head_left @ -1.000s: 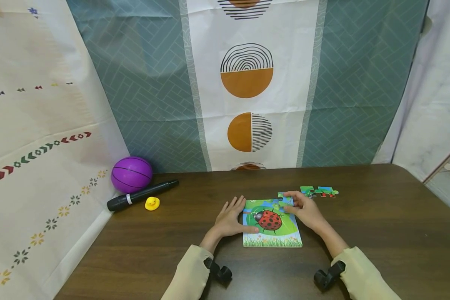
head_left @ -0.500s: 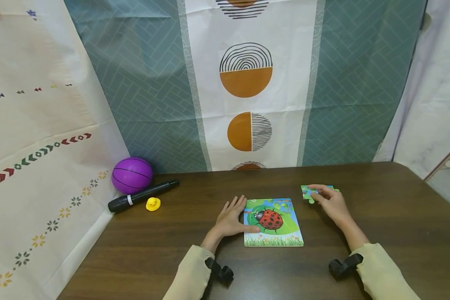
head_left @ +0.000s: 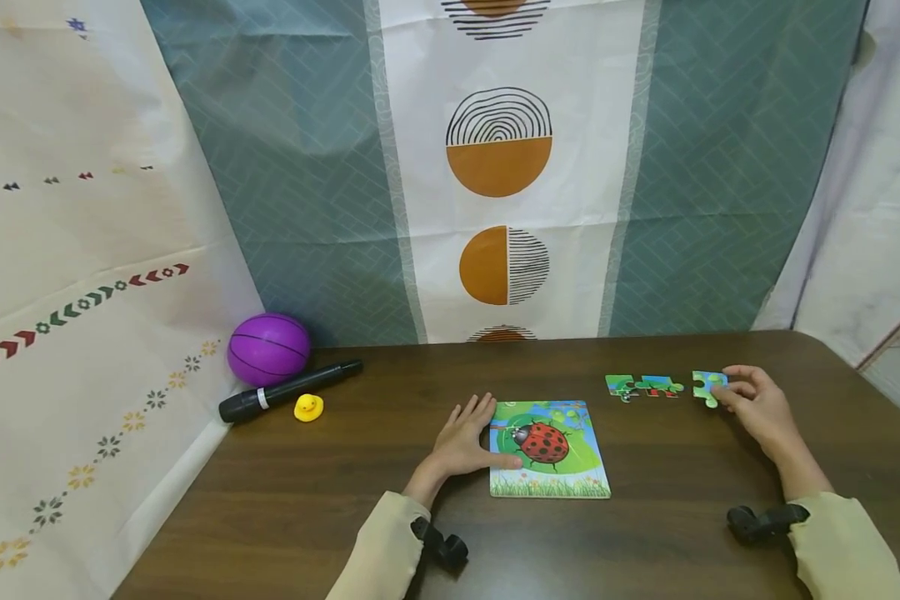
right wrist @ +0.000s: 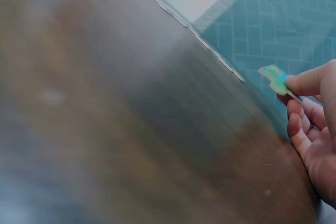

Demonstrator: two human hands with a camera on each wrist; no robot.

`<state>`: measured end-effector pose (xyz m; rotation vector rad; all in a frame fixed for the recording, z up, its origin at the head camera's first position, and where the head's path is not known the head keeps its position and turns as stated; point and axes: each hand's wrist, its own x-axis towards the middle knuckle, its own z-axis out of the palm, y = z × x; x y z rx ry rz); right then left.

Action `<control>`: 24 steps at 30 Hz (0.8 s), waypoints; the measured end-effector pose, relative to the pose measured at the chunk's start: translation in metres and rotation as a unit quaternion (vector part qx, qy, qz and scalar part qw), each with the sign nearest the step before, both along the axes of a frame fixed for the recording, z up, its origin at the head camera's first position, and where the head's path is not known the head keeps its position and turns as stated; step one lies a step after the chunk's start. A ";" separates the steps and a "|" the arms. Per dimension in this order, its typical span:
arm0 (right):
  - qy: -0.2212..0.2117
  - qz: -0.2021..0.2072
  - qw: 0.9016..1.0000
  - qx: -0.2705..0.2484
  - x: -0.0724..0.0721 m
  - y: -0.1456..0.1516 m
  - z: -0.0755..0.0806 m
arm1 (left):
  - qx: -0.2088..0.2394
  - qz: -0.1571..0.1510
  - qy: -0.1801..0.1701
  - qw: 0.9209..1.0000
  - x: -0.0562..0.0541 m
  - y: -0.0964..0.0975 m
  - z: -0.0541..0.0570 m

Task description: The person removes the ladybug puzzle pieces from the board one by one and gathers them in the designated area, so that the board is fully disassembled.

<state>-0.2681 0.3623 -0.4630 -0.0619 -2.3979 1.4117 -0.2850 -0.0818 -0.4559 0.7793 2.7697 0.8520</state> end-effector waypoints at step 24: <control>-0.022 -0.070 0.982 0.171 -0.015 0.002 -0.001 | 0.003 0.004 -0.008 1.000 0.003 0.001 0.002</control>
